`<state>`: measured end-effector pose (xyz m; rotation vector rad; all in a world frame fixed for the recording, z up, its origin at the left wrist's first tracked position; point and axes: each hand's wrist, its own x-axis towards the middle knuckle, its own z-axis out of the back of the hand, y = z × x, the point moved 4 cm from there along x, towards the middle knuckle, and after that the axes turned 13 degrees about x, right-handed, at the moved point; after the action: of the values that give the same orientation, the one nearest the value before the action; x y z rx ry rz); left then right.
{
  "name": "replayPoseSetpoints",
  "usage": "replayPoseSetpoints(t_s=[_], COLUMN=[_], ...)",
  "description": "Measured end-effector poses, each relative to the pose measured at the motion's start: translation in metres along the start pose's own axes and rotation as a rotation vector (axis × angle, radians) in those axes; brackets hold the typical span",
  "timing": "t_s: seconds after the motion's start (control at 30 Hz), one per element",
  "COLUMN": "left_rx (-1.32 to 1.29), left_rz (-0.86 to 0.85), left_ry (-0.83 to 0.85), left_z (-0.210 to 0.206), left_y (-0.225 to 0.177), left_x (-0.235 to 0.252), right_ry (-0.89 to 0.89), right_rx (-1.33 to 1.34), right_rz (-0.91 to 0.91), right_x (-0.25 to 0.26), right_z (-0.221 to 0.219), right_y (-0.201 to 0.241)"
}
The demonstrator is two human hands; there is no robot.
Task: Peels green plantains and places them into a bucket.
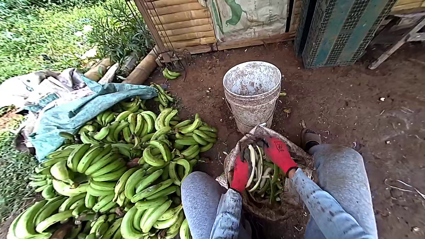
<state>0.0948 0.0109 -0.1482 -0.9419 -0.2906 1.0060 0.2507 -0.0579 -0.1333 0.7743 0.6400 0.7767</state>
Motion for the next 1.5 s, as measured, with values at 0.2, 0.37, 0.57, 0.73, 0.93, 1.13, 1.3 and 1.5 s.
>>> replayPoseSetpoints(t_s=[0.2,0.37,0.57,0.73,0.93,1.13,1.3,1.5], left_rx=[-1.139,-1.056,-0.249,-0.332,-0.128,0.73,0.922,0.608], left_rz=[0.082,0.013,-0.024,-0.209,-0.683,-0.048,0.351,0.38], left_ry=[0.1,0.067,-0.044,-0.528,-0.525,0.354,0.529,0.385], left_z=[0.023,0.017,0.014,0.059,0.076,-0.093,-0.144,-0.152], left_y=[-0.003,-0.008,-0.002,-0.075,-0.197,-0.023,0.081,0.123], left_x=[0.024,0.019,-0.001,0.022,0.122,0.111,0.093,0.083], right_ry=[0.229,0.283,-0.091,-0.293,-0.424,-0.501,-0.482,-0.428], right_rx=[0.26,-0.003,0.093,0.377,0.793,1.022,1.011,0.988], right_rz=[0.418,0.499,0.068,0.08,0.175,0.192,0.217,0.231], right_x=[-0.045,-0.053,-0.017,-0.023,-0.035,-0.055,-0.058,-0.056], right_z=[0.004,0.005,0.002,0.026,0.043,0.079,0.079,0.072], right_y=[0.009,0.021,0.001,0.0,0.004,0.011,0.008,0.012])
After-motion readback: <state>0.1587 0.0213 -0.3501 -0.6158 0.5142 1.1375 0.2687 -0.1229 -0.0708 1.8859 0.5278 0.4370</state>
